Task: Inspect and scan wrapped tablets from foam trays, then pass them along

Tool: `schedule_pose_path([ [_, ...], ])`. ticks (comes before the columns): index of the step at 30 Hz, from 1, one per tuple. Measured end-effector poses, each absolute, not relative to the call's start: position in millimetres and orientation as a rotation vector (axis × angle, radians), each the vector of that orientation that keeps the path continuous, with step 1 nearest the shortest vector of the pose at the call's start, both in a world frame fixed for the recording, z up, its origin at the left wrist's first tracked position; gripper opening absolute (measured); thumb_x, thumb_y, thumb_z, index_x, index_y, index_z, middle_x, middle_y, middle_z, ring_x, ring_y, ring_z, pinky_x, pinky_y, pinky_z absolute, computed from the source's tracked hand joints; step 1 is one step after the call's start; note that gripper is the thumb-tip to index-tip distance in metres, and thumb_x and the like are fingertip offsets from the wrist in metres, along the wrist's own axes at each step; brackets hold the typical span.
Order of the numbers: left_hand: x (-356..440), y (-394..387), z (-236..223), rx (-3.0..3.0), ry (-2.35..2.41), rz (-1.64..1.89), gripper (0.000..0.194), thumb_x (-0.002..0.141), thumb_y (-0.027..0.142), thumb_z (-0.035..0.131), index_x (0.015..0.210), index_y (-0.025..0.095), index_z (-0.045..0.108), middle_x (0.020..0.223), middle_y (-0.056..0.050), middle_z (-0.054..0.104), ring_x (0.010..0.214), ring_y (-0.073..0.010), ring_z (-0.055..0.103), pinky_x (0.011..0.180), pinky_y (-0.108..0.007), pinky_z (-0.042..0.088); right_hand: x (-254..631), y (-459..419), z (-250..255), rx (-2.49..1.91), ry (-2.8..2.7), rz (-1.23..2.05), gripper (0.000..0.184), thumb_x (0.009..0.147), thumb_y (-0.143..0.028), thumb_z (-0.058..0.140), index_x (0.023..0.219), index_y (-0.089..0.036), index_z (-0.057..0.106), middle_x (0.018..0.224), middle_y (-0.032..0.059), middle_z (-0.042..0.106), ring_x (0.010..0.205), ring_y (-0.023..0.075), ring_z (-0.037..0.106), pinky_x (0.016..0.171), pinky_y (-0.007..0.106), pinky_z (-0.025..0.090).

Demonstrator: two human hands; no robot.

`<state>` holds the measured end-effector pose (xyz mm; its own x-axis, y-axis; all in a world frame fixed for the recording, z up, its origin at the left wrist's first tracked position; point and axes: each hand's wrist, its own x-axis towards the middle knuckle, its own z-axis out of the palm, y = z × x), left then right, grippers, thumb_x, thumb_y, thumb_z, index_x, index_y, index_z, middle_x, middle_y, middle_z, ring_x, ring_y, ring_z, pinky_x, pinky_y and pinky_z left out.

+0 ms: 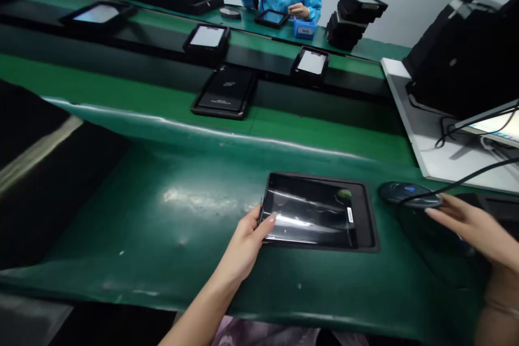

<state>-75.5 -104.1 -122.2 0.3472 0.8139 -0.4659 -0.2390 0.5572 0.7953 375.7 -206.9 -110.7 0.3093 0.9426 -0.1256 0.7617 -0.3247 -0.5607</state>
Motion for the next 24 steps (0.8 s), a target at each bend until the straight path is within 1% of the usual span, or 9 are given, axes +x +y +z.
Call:
schedule_pose_path([
  [2,-75.7,-101.1,-127.1,0.689,0.995,0.720,0.049,0.078,0.039,0.069,0.119,0.015,0.058,0.103,-0.010,0.072,0.093,-0.0277,0.067,0.075,-0.033,0.053,363.9,-190.1,-108.4,-2.310,-1.467,0.730,0.041,0.077,-0.047,0.068,0.109,-0.021,0.064,0.104,0.0088,0.071,0.097,0.0330,0.067,0.082,0.038,0.058],
  [4,-76.6,-98.8,-129.6,0.741,1.033,0.685,0.050,0.080,0.041,0.067,0.122,0.015,0.055,0.108,-0.011,0.070,0.096,-0.0279,0.066,0.072,-0.032,0.053,351.5,-179.5,-105.6,-2.320,-1.476,0.787,0.043,0.075,-0.050,0.068,0.102,-0.018,0.065,0.103,0.0105,0.071,0.099,0.0352,0.065,0.089,0.046,0.054],
  [6,-77.7,-97.7,-131.0,0.805,1.087,0.647,0.051,0.081,0.043,0.066,0.123,0.015,0.054,0.112,-0.011,0.069,0.099,-0.0281,0.066,0.072,-0.032,0.054,339.9,-175.7,-96.5,-2.191,-1.584,0.879,0.045,0.076,-0.048,0.067,0.108,-0.017,0.064,0.107,0.0102,0.070,0.100,0.0334,0.065,0.092,0.046,0.053],
  [9,-79.2,-96.9,-133.4,0.847,1.125,0.606,0.052,0.082,0.045,0.064,0.124,0.016,0.052,0.116,-0.012,0.067,0.102,-0.0290,0.065,0.072,-0.032,0.054,320.2,-175.6,-72.8,-1.909,-1.775,1.103,0.051,0.081,-0.040,0.067,0.127,-0.020,0.055,0.120,0.0098,0.065,0.106,0.0290,0.063,0.093,0.038,0.053],
  [11,-79.6,-96.4,-135.3,0.851,1.116,0.605,0.052,0.082,0.046,0.064,0.123,0.017,0.052,0.118,-0.011,0.066,0.104,-0.0292,0.064,0.072,-0.032,0.055,305.5,-174.0,-57.9,-1.817,-1.880,1.181,0.056,0.082,-0.037,0.066,0.133,-0.023,0.050,0.123,0.0087,0.063,0.106,0.0278,0.063,0.092,0.036,0.053],
  [14,-78.6,-95.9,-136.1,0.837,1.109,0.626,0.051,0.081,0.045,0.066,0.121,0.016,0.053,0.117,-0.011,0.067,0.102,-0.0291,0.065,0.071,-0.032,0.055,288.0,-169.0,-45.8,-1.768,-1.999,1.207,0.055,0.084,-0.036,0.064,0.136,-0.025,0.048,0.122,0.0069,0.064,0.106,0.0280,0.064,0.090,0.036,0.054],
  [17,-76.4,-95.8,-133.9,0.799,1.109,0.656,0.052,0.079,0.043,0.068,0.120,0.015,0.055,0.112,-0.011,0.069,0.098,-0.0293,0.066,0.069,-0.032,0.056,280.9,-166.4,-42.8,-1.741,-2.032,1.180,0.058,0.084,-0.035,0.063,0.138,-0.025,0.047,0.123,0.0076,0.064,0.108,0.0292,0.062,0.091,0.037,0.053],
  [21,-73.8,-95.6,-129.7,0.752,1.123,0.681,0.053,0.074,0.043,0.072,0.117,0.016,0.058,0.109,-0.010,0.071,0.095,-0.0300,0.068,0.067,-0.032,0.056,283.2,-168.4,-42.8,-1.736,-2.058,1.134,0.057,0.084,-0.034,0.063,0.138,-0.026,0.046,0.126,0.0052,0.062,0.112,0.0266,0.061,0.094,0.035,0.052],
  [24,-72.3,-95.9,-126.9,0.736,1.160,0.680,0.053,0.070,0.041,0.076,0.113,0.017,0.061,0.107,-0.010,0.072,0.094,-0.0302,0.068,0.066,-0.032,0.057,292.8,-167.3,-50.9,-1.798,-1.976,1.087,0.062,0.081,-0.035,0.065,0.139,-0.025,0.045,0.124,0.0045,0.063,0.108,0.0257,0.063,0.092,0.035,0.053],
])
